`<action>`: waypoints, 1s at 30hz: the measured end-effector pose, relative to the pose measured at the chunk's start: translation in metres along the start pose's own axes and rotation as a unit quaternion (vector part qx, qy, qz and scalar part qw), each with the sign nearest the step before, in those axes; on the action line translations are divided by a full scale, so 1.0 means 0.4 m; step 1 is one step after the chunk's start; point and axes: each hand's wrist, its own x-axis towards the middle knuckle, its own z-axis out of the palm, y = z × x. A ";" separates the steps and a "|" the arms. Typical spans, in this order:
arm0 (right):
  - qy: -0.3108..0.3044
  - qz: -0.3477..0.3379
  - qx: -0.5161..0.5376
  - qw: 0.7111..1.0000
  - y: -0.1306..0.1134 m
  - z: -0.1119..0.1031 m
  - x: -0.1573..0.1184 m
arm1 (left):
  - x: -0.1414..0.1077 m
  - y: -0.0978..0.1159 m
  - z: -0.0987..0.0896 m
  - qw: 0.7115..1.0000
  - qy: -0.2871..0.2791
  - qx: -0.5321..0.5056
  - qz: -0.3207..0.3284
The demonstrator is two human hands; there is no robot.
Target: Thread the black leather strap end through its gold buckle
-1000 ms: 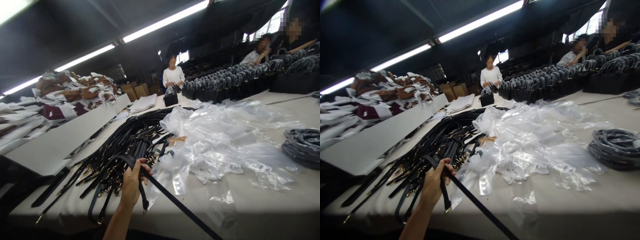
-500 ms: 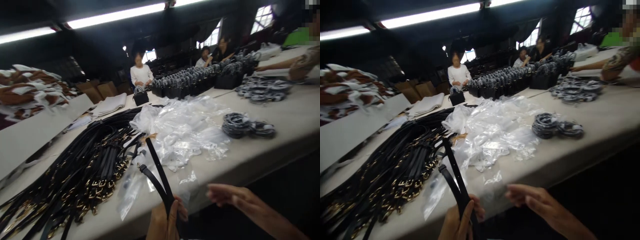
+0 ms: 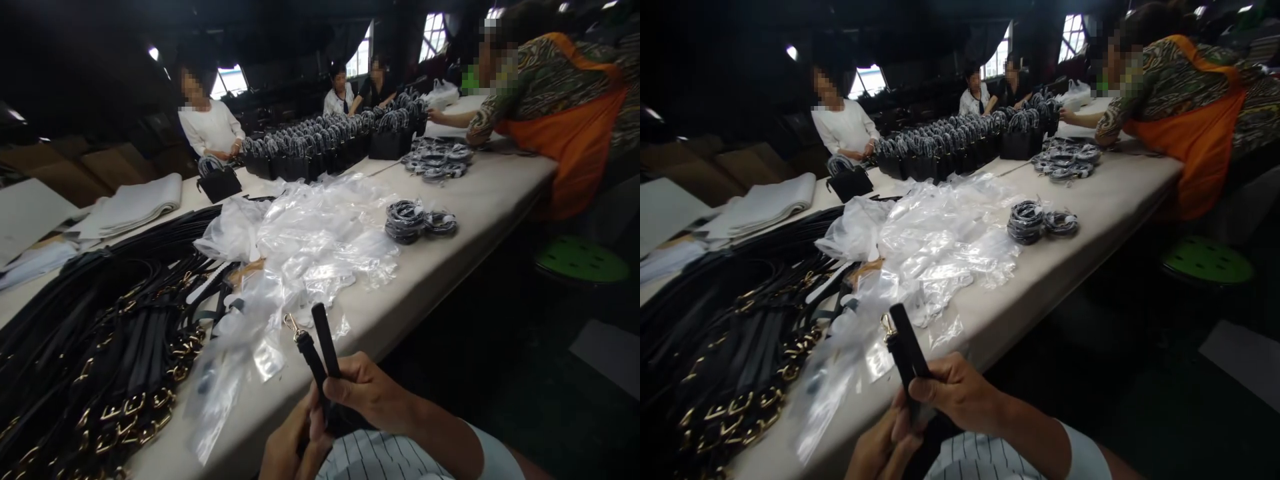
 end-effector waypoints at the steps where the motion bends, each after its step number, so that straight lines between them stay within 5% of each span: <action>1: 0.001 -0.016 -0.017 1.000 -0.001 0.003 0.001 | 0.005 0.000 -0.020 1.000 0.011 0.002 0.019; 6: 0.057 -0.013 -0.036 0.998 -0.003 0.011 0.000 | 0.026 0.040 -0.057 0.998 -0.019 0.000 0.057; 13: 0.145 -0.012 0.061 0.987 -0.110 -0.007 0.006 | -0.004 0.046 0.019 0.978 -0.203 0.034 -0.044; 16: 0.145 -0.039 0.031 0.988 -0.153 -0.027 0.034 | -0.039 0.019 0.038 0.974 -0.210 0.017 -0.085; 19: 0.146 -0.073 -0.073 0.984 -0.171 -0.042 0.060 | -0.066 0.034 0.020 0.969 -0.171 -0.153 -0.087; 23: 0.110 -0.043 -0.184 0.976 -0.161 -0.018 0.055 | -0.089 0.142 -0.046 0.863 -0.022 -0.504 0.005; 27: 0.013 0.062 -0.128 0.990 -0.115 0.035 0.018 | -0.092 0.255 -0.098 0.832 0.176 -0.509 0.131; 30: -0.056 0.102 -0.081 0.990 -0.076 0.066 0.007 | -0.082 0.287 -0.113 0.833 0.289 -0.446 0.153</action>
